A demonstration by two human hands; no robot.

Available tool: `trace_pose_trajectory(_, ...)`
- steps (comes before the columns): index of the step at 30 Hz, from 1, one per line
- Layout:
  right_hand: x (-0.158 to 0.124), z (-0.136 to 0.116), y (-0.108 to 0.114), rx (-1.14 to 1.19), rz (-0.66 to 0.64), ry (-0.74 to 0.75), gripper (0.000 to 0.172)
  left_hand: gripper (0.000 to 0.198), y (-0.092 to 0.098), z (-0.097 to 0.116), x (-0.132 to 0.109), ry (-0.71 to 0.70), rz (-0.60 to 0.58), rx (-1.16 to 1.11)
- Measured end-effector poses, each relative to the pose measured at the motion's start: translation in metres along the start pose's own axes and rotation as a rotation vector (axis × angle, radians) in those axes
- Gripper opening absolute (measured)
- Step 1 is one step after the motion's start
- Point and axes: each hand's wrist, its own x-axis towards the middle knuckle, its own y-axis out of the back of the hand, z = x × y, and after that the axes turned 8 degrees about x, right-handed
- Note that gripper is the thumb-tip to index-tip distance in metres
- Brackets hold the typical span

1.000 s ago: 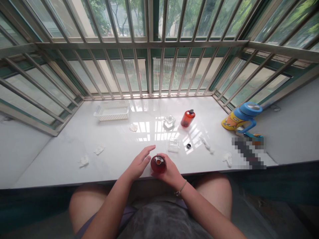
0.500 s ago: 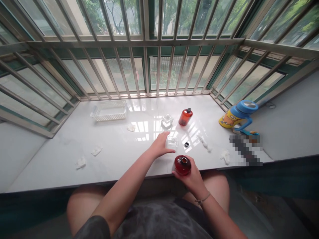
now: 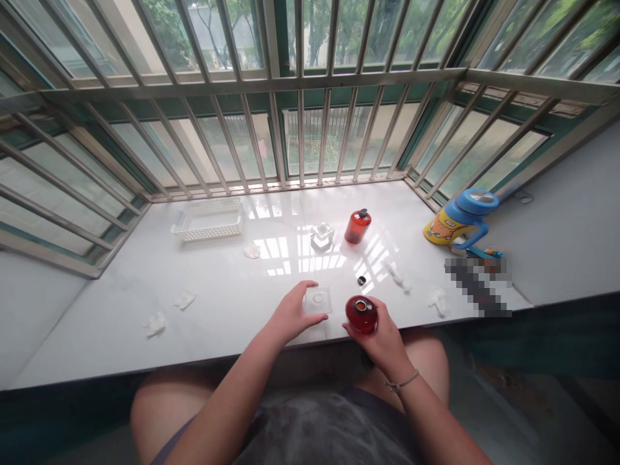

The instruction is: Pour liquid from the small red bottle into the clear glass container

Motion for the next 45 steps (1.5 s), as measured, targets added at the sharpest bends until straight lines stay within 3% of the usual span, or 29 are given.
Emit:
trace_pose_trajectory(3,0.005,-0.004,-0.006,-0.015,-0.052,0.054,0.074,0.07,0.015,-0.004,-0.029,0.06,0.019,-0.031)
trace_pose_trajectory(7,0.009,-0.014,-0.013,-0.022,-0.157,0.171,0.067,0.085,0.034,-0.005,-0.06,0.128,-0.058,-0.084)
trace_pose_trajectory(9,0.01,-0.021,-0.016,-0.03,-0.216,0.238,0.066,0.081,0.04,-0.003,-0.072,0.147,-0.065,-0.067)
trace_pose_trajectory(14,0.012,-0.036,-0.02,-0.098,-0.3,0.374,0.065,0.075,0.044,-0.002,-0.087,0.14,0.051,0.016)
trace_pose_trajectory(18,0.013,-0.044,-0.022,-0.192,-0.312,0.42,0.066,0.075,0.039,-0.008,-0.091,0.044,0.147,0.1)
trace_pose_trajectory(22,0.015,-0.048,-0.021,-0.26,-0.315,0.455,0.069,0.079,0.034,-0.009,-0.09,-0.011,0.164,0.145)
trace_pose_trajectory(32,0.018,-0.052,-0.017,-0.357,-0.383,0.469,0.078,0.08,0.021,-0.006,-0.087,0.024,0.13,0.098)
trace_pose_trajectory(41,0.028,-0.057,-0.017,-0.399,-0.409,0.504,0.087,0.081,0.02,-0.01,-0.082,0.052,0.145,0.069)
trace_pose_trajectory(45,0.034,-0.062,-0.018,-0.397,-0.398,0.5,0.082,0.081,0.021,-0.008,-0.078,0.082,0.154,0.057)
